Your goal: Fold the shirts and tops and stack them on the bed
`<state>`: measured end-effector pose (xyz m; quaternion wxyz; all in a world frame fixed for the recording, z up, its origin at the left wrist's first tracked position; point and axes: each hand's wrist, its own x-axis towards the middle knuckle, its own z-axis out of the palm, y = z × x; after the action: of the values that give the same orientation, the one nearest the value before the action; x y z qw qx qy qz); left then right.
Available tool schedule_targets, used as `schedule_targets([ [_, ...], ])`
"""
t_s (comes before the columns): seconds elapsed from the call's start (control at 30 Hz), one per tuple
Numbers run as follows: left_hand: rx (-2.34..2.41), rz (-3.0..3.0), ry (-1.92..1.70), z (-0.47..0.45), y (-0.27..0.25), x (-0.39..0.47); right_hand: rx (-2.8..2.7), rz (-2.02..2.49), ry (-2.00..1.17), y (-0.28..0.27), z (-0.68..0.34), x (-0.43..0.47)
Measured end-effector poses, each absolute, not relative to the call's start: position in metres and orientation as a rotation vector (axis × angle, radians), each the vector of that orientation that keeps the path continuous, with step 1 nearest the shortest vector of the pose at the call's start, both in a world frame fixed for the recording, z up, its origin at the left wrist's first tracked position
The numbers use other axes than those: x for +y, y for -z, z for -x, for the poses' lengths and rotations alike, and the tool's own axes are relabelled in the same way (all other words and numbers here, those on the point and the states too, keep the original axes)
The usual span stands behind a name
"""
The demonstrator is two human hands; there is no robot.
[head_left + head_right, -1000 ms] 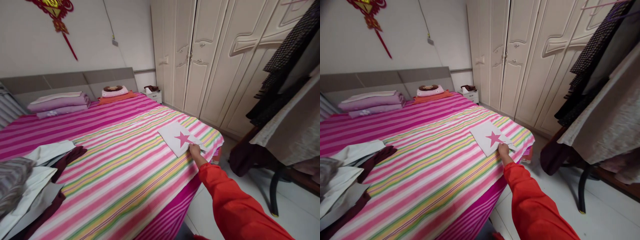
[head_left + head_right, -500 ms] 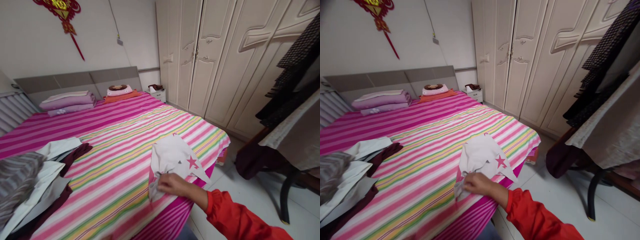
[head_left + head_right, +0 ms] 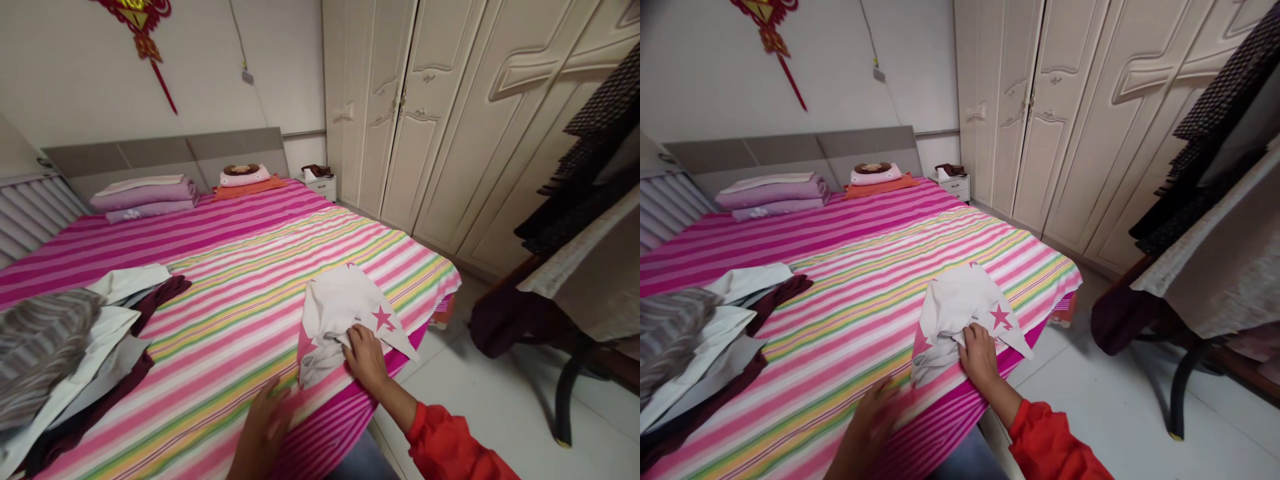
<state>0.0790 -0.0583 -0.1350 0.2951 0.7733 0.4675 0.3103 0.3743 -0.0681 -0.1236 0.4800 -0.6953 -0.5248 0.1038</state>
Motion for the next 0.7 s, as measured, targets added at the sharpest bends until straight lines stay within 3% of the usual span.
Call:
schedule_targets([
  [0.2, 0.905, -2.481, -0.817, -0.146, 0.115, -0.048, -1.017, 1.567, -0.327, 0.063, -0.434, -0.041],
  [0.33, 0.984, -2.067, -0.843, -0.141, 0.095, -0.052, -0.716, 1.273, -0.317, -0.007, -0.466, -0.043],
  [0.47, 0.941, -1.479, -0.629, -0.142, 0.047, -0.058, -0.752, 0.944, -0.683, -0.061, -0.432, -0.054],
  [0.7, 0.616, -0.837, -0.501, -0.149, -0.032, -0.066, -1.141, 0.808, -1.234, -0.071, -0.334, -0.095],
])
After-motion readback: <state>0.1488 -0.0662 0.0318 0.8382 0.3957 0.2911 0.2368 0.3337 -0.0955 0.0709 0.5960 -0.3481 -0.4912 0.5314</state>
